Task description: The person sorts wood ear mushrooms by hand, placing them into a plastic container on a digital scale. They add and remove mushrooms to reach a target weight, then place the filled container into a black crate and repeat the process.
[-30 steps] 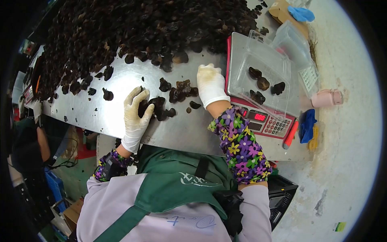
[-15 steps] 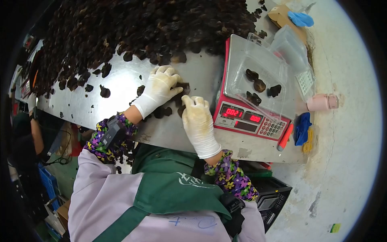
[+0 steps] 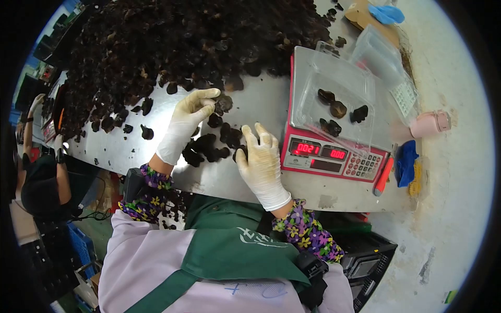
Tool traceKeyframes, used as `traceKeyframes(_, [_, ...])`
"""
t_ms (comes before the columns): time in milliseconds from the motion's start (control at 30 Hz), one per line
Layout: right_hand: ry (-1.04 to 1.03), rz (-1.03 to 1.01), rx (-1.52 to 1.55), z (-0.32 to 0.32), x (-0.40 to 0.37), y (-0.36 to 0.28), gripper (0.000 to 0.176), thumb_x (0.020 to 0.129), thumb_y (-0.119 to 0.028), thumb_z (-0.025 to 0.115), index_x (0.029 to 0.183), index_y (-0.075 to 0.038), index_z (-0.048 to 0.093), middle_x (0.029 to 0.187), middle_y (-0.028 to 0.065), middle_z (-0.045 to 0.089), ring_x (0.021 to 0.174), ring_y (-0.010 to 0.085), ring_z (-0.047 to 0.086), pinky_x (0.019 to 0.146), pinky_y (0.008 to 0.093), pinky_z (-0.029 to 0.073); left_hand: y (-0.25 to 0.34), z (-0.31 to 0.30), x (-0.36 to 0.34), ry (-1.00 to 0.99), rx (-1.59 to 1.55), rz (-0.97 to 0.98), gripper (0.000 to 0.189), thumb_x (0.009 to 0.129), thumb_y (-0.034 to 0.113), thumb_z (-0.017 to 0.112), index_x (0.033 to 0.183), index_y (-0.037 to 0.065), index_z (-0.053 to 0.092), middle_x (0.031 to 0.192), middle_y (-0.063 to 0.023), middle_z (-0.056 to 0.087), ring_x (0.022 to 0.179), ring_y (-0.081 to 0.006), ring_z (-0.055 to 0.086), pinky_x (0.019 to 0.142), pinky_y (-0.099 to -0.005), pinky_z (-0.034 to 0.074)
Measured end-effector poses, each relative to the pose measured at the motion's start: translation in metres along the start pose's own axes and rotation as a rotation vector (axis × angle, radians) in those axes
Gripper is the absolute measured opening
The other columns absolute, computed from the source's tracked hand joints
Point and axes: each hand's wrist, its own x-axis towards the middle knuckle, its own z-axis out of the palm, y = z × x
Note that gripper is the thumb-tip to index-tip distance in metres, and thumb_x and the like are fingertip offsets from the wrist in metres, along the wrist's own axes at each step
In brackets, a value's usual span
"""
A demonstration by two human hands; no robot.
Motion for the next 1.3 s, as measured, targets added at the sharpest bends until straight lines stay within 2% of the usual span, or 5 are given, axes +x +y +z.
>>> traceKeyframes(233, [0.097,-0.134,-0.025,-0.002,0.007,0.004,0.041,0.084,-0.004,0.064,0.124,-0.008,0.066,0.130,0.0184,0.056,0.122,0.0406,0.050,0.104,0.0489,0.043,-0.011,-0.059,-0.035,0.087,-0.383,-0.124,0.038,0.098,0.007,0.060,0.136,0.004,0.061,0.128,-0.0016,0.066,0.101,-0.0096,0.061,0.088,-0.0273,0.049])
traceKeyframes(667, [-0.025,0.015,-0.028,0.010,0.003,0.006,0.048,0.084,-0.012,0.067,0.131,-0.005,0.060,0.135,0.0225,0.053,0.126,0.0453,0.046,0.110,0.0533,0.037,-0.057,-0.155,-0.254,1.317,0.907,-0.243,0.032,0.100,0.004,0.058,0.131,-0.003,0.061,0.129,-0.0122,0.060,0.117,-0.0210,0.059,0.103,-0.0327,0.046])
traceKeyframes(967, [0.133,-0.087,-0.175,0.019,0.000,0.012,0.049,0.084,-0.020,0.072,0.129,-0.005,0.062,0.125,0.0203,0.058,0.117,0.0414,0.050,0.101,0.0510,0.043,-0.016,-0.035,-0.111,0.416,0.897,0.410,0.061,0.087,0.010,0.072,0.143,0.004,0.051,0.141,-0.0192,0.054,0.137,-0.0330,0.047,0.115,-0.0417,0.038])
traceKeyframes(1033, [0.065,-0.012,-0.031,0.020,-0.004,0.013,0.051,0.084,-0.024,0.073,0.130,-0.006,0.061,0.123,0.0198,0.058,0.114,0.0407,0.051,0.100,0.0502,0.044,-0.019,-0.026,-0.068,0.233,0.936,0.469,0.072,0.084,0.043,0.075,0.145,0.013,0.053,0.147,-0.0240,0.048,0.136,-0.0422,0.045,0.114,-0.0506,0.034])
traceKeyframes(1300, [0.020,-0.113,-0.117,0.015,-0.026,0.002,0.066,0.081,-0.038,0.074,0.139,-0.012,0.057,0.132,0.0135,0.054,0.124,0.0376,0.048,0.104,0.0503,0.039,-0.015,-0.011,-0.060,-0.245,0.967,0.230,0.074,0.081,0.059,0.072,0.139,0.015,0.059,0.141,-0.0139,0.056,0.131,-0.0395,0.050,0.113,-0.0503,0.036])
